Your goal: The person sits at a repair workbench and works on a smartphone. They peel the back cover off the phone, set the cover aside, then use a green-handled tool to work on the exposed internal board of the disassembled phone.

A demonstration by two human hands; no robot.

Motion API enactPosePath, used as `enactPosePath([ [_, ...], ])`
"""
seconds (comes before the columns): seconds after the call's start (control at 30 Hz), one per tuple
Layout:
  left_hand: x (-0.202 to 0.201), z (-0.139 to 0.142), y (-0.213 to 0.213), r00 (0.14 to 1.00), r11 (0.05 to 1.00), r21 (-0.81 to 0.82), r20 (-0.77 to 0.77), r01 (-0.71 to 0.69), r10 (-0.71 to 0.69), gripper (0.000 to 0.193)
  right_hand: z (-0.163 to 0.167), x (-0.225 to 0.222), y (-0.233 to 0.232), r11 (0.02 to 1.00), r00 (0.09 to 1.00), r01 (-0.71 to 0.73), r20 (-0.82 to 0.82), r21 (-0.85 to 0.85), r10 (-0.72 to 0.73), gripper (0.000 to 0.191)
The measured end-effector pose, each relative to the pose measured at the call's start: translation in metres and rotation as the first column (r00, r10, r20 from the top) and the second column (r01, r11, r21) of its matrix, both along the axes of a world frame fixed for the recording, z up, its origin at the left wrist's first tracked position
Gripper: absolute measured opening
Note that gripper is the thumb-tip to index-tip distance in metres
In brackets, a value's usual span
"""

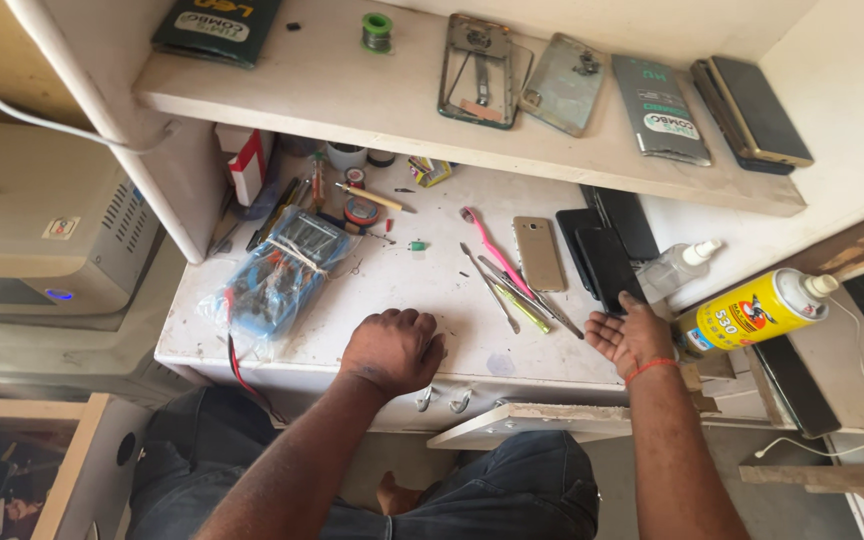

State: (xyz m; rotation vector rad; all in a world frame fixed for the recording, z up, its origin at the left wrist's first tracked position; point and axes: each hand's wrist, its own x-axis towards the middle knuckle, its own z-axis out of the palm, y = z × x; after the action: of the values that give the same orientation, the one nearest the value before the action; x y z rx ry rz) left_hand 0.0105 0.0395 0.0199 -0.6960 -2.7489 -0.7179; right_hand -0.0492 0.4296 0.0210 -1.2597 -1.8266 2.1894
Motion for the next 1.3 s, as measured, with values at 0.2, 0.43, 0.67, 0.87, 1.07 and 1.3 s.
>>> enactPosePath([
  [0.2,0.002,0.001,0.0,1.0,1.0,0.006,0.007,0.0,0.0,0.028,0.002,-0.019,0.008,0.998,0.996,-0.033,0.076,-0.044,0.036,0.036],
  [0.43,0.003,0.002,-0.001,1.0,1.0,-0.003,0.007,-0.003,0.003,0.029,0.006,-0.023,0.0,0.962,0.999,0.006,-0.036,-0.273,-0.016,0.026],
  [0.67,0.002,0.004,0.0,1.0,1.0,-0.013,0.01,-0.002,0.002,0.029,0.029,-0.032,-0.005,0.881,0.95,0.136,-0.192,-0.454,-0.245,0.024],
  [0.87,0.002,0.005,-0.001,1.0,1.0,-0.015,0.015,0.002,-0.002,0.028,0.017,-0.035,-0.005,0.863,0.913,0.241,-0.198,-0.444,-0.357,0.024],
  [1.07,0.001,0.005,0.0,1.0,1.0,-0.021,0.014,-0.001,0.001,0.028,0.006,-0.033,-0.01,0.871,0.884,0.303,-0.229,-0.387,-0.409,0.019],
  [1.3,0.002,0.005,0.0,0.999,1.0,-0.017,0.033,-0.005,0.006,0.028,-0.006,-0.023,-0.019,0.954,0.951,0.173,-0.21,-0.243,-0.226,0.02],
])
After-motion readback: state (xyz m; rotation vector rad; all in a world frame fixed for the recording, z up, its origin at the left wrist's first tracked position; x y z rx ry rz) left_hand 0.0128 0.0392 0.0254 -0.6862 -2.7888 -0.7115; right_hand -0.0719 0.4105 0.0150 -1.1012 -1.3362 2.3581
